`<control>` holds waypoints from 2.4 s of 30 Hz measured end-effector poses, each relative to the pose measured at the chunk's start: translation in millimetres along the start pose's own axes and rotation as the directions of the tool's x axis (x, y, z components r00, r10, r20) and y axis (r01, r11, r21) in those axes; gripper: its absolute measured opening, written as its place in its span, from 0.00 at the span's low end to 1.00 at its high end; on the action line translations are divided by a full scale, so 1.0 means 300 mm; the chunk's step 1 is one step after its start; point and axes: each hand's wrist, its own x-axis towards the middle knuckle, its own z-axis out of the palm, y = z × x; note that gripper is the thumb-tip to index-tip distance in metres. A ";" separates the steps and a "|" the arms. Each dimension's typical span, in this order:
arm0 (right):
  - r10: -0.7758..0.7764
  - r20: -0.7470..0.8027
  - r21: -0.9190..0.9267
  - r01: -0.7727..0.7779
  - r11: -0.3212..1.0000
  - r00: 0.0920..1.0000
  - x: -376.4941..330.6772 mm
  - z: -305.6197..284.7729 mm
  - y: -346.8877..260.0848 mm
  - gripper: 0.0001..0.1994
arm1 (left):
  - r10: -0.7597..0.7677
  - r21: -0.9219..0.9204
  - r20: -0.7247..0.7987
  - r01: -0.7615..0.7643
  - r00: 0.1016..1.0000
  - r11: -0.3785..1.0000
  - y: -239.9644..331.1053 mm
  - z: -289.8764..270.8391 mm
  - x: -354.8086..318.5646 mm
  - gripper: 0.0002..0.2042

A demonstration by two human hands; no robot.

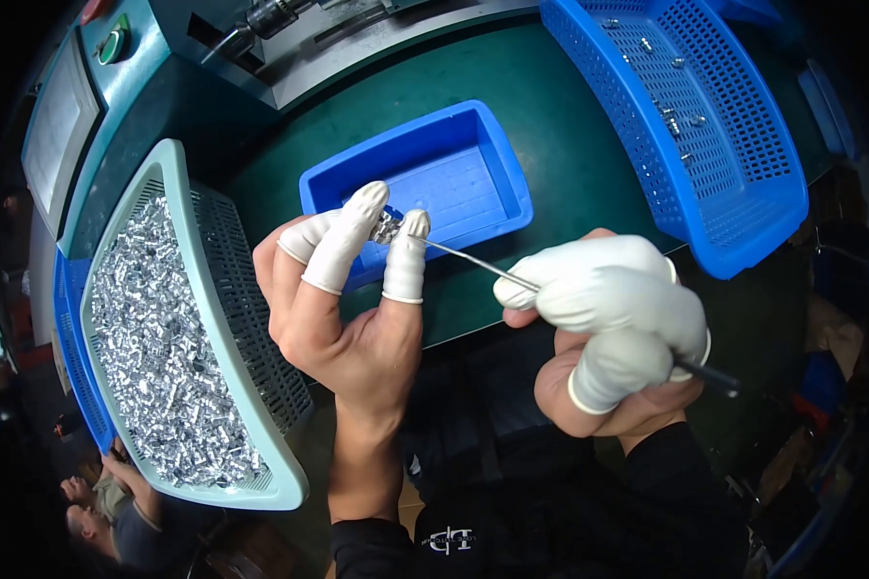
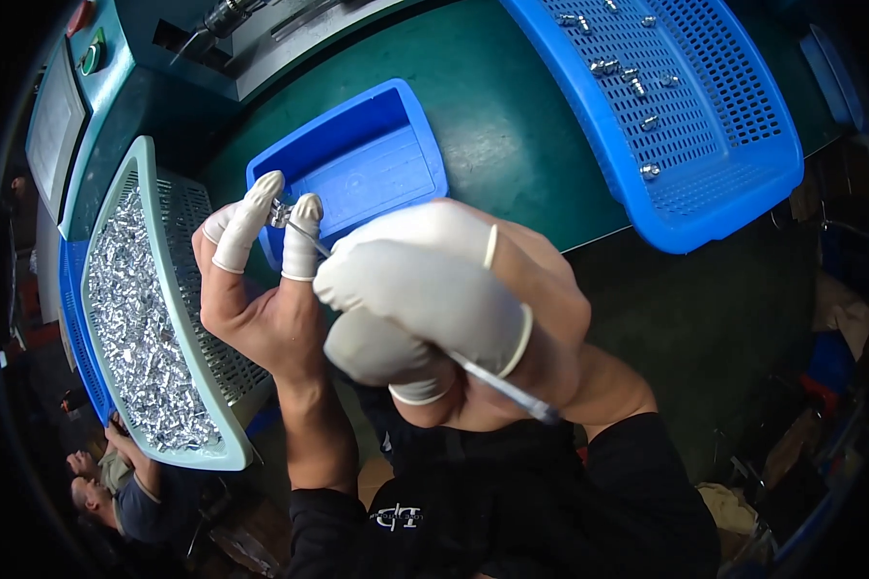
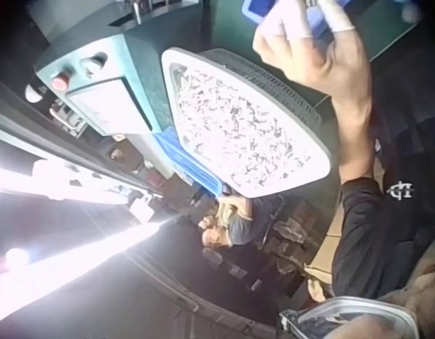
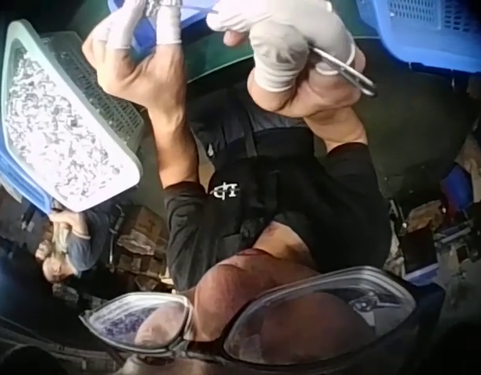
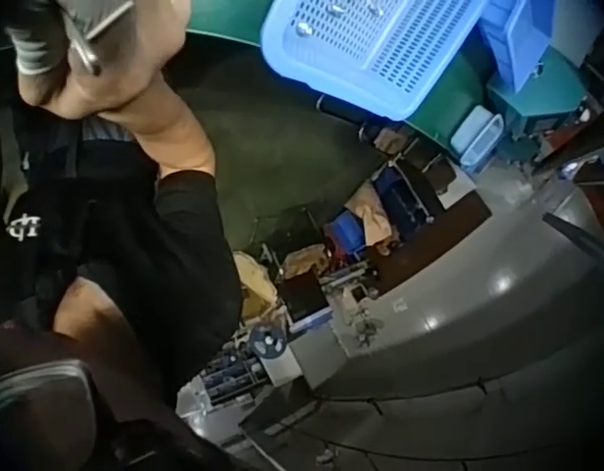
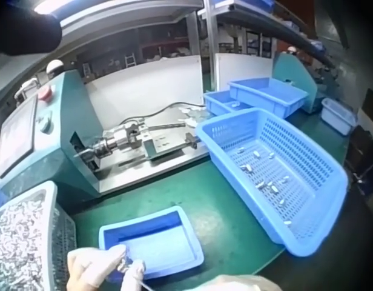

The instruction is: Inspecting and sorting small metal hardware components at a manufacturing workstation using a probe.

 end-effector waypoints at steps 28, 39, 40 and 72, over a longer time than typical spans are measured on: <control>0.147 0.316 0.149 -0.202 0.968 0.937 -0.018 -0.020 -0.012 0.27 | -0.034 -0.025 -0.085 0.032 0.996 0.999 -0.003 -0.013 -0.016 0.17; -0.053 0.009 0.013 0.053 0.999 0.999 0.007 0.056 0.018 0.14 | 0.022 0.060 0.003 -0.023 1.000 0.998 0.006 -0.017 0.003 0.16; -0.046 0.143 -0.036 0.052 0.998 0.989 0.022 0.040 0.016 0.13 | 0.024 0.056 0.001 -0.024 1.000 0.998 0.007 -0.016 0.007 0.16; 0.101 -0.201 -0.137 -0.130 0.982 0.974 -0.039 -0.004 0.081 0.18 | -0.118 -0.162 0.035 0.122 0.992 0.979 0.046 -0.078 0.013 0.17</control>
